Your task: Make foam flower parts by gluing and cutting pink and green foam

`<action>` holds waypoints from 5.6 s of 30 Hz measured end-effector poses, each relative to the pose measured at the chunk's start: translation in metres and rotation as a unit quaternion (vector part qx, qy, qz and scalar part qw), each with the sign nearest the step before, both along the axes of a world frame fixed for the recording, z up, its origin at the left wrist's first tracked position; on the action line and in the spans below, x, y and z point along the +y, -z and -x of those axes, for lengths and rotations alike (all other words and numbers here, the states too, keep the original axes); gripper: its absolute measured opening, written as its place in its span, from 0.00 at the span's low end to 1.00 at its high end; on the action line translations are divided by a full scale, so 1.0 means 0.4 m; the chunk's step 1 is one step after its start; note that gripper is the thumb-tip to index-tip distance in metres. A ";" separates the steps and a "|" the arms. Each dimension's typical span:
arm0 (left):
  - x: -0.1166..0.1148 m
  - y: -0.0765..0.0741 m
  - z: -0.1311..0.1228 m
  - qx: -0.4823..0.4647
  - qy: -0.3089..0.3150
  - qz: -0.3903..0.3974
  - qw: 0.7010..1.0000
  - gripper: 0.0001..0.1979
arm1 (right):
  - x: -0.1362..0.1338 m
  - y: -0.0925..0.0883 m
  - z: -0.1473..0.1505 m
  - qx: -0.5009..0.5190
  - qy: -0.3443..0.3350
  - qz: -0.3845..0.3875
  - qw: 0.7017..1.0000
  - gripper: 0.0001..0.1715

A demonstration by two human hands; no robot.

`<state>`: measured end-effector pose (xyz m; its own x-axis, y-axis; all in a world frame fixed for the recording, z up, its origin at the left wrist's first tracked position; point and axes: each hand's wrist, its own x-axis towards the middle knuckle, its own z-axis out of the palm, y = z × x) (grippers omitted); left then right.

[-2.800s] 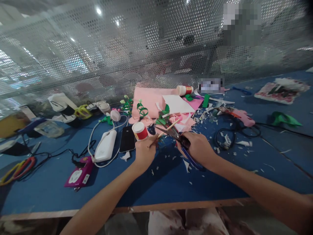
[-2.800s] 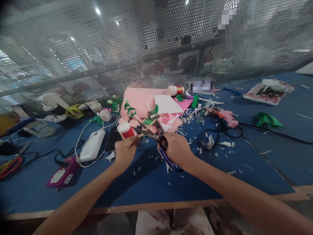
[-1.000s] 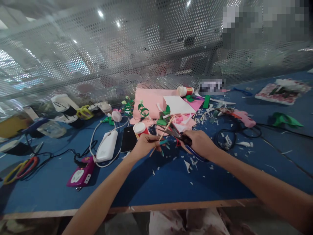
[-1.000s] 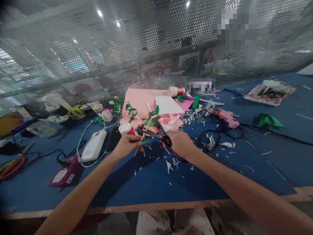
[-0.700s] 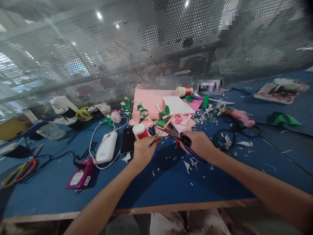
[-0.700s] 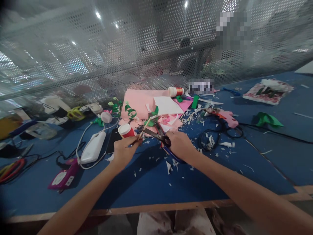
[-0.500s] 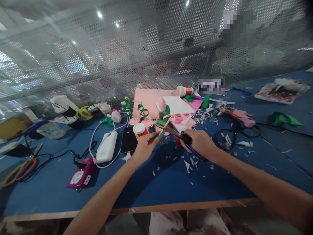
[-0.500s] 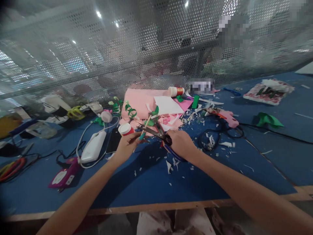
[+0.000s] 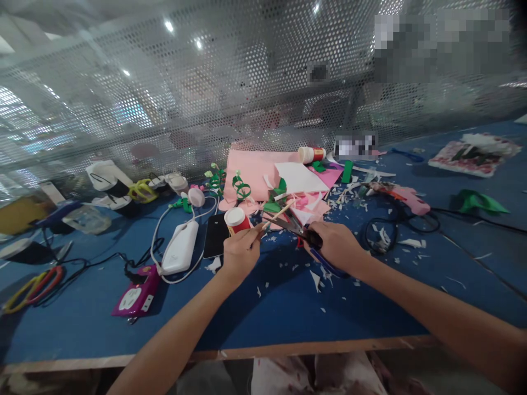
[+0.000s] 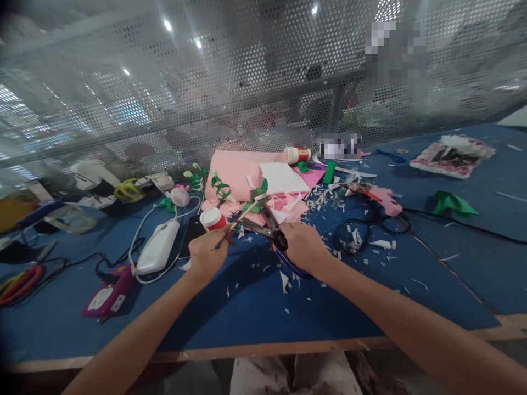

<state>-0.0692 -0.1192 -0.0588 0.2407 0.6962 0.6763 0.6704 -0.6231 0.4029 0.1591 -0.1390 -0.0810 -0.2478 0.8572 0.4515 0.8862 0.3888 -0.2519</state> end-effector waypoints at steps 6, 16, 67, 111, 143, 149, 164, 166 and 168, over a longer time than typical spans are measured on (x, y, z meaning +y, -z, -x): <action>0.005 -0.018 -0.009 -0.142 0.149 0.273 0.940 0.15 | 0.005 -0.005 -0.008 -0.003 -0.005 -0.021 1.000 0.08; 0.027 -0.012 -0.001 -0.118 0.095 0.314 0.937 0.11 | 0.010 -0.017 -0.017 -0.072 0.037 0.032 0.996 0.11; 0.011 -0.021 -0.006 -0.077 0.032 0.234 0.969 0.10 | 0.009 -0.013 -0.024 -0.054 0.013 0.019 0.998 0.12; -0.001 -0.011 -0.006 -0.058 -0.021 0.088 0.994 0.09 | 0.014 -0.005 -0.018 -0.027 0.010 0.028 0.999 0.09; 0.028 -0.043 0.007 -0.232 0.197 0.413 0.858 0.19 | 0.023 -0.017 -0.037 -0.042 0.005 -0.010 0.999 0.09; 0.045 -0.031 0.019 -0.237 0.214 0.469 0.823 0.16 | 0.028 -0.021 -0.052 -0.079 0.001 -0.016 0.997 0.11; 0.023 -0.023 -0.006 -0.261 0.158 0.400 0.864 0.17 | 0.032 -0.025 -0.043 -0.060 0.009 0.040 0.997 0.11; 0.033 -0.023 -0.002 -0.287 0.215 0.473 0.805 0.20 | 0.039 -0.029 -0.055 -0.067 -0.003 0.039 0.997 0.10; 0.039 -0.017 0.001 -0.283 0.240 0.509 0.777 0.21 | 0.043 -0.031 -0.062 -0.079 -0.010 0.040 0.996 0.09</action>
